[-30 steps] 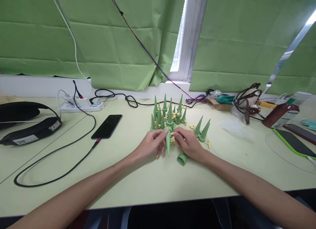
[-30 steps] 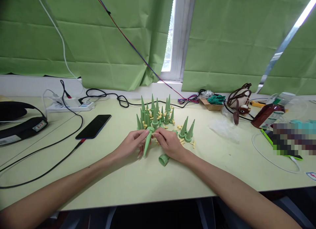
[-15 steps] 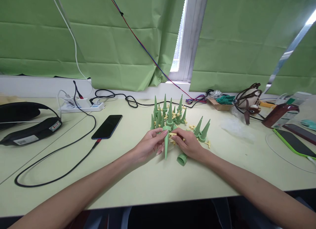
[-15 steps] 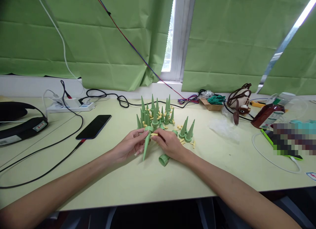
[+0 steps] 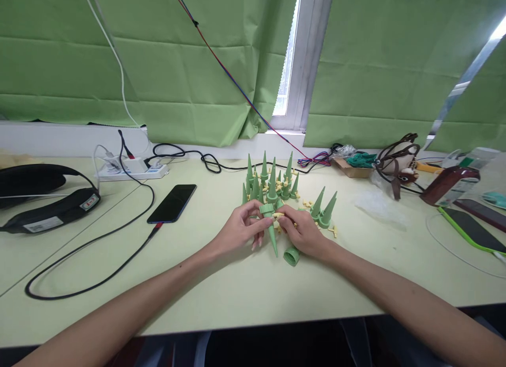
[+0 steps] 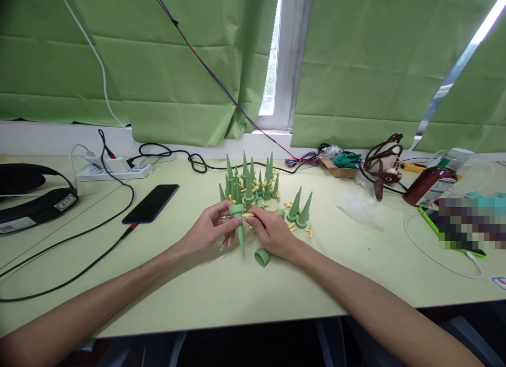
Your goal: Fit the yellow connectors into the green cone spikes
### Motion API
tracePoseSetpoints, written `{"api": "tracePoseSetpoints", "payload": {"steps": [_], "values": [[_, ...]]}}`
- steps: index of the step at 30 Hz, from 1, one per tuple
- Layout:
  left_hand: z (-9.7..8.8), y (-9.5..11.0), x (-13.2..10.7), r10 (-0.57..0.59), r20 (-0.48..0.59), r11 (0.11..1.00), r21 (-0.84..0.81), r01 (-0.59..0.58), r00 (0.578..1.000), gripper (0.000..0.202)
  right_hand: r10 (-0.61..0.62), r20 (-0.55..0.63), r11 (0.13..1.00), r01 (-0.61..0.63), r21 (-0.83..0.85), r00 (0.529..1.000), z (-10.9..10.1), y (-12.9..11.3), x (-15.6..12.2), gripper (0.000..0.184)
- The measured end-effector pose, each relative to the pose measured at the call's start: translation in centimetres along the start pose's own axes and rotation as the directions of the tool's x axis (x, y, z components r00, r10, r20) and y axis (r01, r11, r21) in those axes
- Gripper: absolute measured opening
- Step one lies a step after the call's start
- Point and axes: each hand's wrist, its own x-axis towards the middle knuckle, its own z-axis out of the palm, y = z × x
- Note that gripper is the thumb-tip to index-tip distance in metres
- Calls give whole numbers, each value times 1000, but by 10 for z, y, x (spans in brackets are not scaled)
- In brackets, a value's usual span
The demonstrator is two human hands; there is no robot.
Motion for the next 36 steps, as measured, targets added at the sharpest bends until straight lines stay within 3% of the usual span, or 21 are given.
{"api": "tracePoseSetpoints", "payload": {"steps": [5, 8, 13, 16, 18, 21, 27, 33, 36], "values": [[2, -4, -4, 94, -71, 977, 200, -78, 993, 33, 4, -6, 1000, -4, 2, 1000, 0, 1, -1, 29], [4, -7, -3, 213, -126, 925, 344, -159, 969, 33, 6, 0, 1000, -6, 19, 1000, 0, 0, -1, 33], [1, -16, -1, 501, -53, 735, 553, -393, 864, 13, -1, -4, 1000, 1, 19, 1000, 1, -3, -1, 36], [-1, -19, -2, 594, 14, 627, 619, -474, 804, 12, -6, -3, 1000, 6, 17, 1000, 1, -4, -1, 36], [-2, -20, -2, 613, 23, 600, 636, -484, 790, 15, -1, -5, 1000, 1, 14, 1000, 1, -4, -1, 36], [0, -19, -3, 562, -7, 640, 638, -429, 827, 22, 26, -11, 1000, -25, 17, 1000, 1, -3, 1, 35], [4, -13, -5, 352, -82, 805, 535, -257, 932, 29, 96, -12, 991, -94, 92, 995, 2, -3, 1, 37], [5, -10, -4, 176, -121, 930, 347, -124, 977, 18, 131, -41, 974, -121, 192, 990, 1, -5, -1, 36], [5, -12, -3, 68, -76, 967, 252, -47, 995, 31, 117, -41, 972, -106, 211, 992, 0, -5, -1, 35]]}}
